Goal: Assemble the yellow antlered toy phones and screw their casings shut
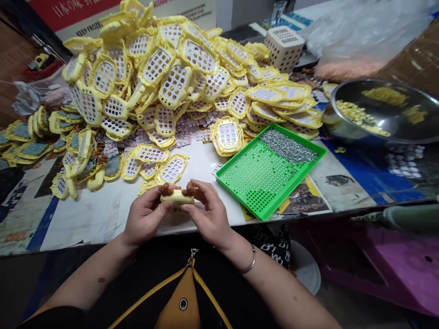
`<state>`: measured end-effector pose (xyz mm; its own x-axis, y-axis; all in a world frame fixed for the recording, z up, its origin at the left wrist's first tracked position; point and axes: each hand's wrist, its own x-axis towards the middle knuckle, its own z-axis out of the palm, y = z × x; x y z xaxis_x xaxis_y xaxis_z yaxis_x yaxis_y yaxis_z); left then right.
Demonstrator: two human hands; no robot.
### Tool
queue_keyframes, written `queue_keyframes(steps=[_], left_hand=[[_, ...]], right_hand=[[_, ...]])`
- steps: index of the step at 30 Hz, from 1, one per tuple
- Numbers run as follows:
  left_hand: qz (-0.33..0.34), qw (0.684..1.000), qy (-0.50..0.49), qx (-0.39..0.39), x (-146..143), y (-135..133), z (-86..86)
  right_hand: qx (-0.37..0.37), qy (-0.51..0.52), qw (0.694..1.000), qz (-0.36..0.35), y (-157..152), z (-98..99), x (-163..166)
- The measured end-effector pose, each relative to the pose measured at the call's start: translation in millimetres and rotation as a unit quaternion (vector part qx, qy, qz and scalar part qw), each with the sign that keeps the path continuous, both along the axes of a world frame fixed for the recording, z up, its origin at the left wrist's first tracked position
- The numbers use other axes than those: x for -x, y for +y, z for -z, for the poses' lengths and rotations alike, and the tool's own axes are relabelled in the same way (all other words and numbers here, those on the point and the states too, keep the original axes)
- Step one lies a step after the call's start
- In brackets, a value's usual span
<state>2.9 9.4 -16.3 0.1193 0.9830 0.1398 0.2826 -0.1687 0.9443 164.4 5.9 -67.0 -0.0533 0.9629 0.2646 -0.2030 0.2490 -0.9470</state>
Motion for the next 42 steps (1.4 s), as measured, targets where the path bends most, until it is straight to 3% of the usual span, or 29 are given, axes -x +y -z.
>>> queue_keyframes(steps=[5, 12, 15, 17, 20, 25, 31, 36, 42], left_hand=[[0.013, 0.994, 0.049, -0.1, -9.5, -0.4, -7.0], [0.046, 0.99, 0.096, -0.088, -2.6, 5.4, -1.0], [0.086, 0.971, 0.178, -0.132, 4.6, 6.0, -1.0], [0.118, 0.952, 0.236, -0.157, 4.7, 5.7, -1.9], [0.127, 0.933, 0.289, -0.172, -1.4, 5.5, -2.0], [0.131, 0.932, 0.298, -0.156, -9.2, 9.3, 0.7], [0.142, 0.921, 0.315, -0.18, 1.4, 8.2, 4.4], [0.132, 0.899, 0.345, -0.233, 4.4, 0.9, 8.9], [0.13, 0.905, 0.323, -0.243, 3.9, 5.1, 11.9]], right_hand=[[-0.01, -0.026, 0.998, 0.058, -0.6, -4.3, -3.6], [0.049, -0.015, 0.996, 0.067, -1.4, 5.1, -10.6], [-0.032, -0.076, 0.992, 0.1, 0.7, -0.5, -21.9], [-0.093, -0.154, 0.981, 0.078, 2.5, -6.6, -26.4], [-0.093, -0.226, 0.969, 0.04, 4.2, -10.7, -24.8], [-0.084, -0.237, 0.961, 0.114, 1.8, -1.5, -15.2], [-0.09, -0.231, 0.966, 0.075, -1.5, -0.9, -22.2], [-0.158, -0.27, 0.949, 0.042, -1.9, -2.8, -24.7], [-0.214, -0.298, 0.922, 0.123, -0.9, 1.1, -13.2]])
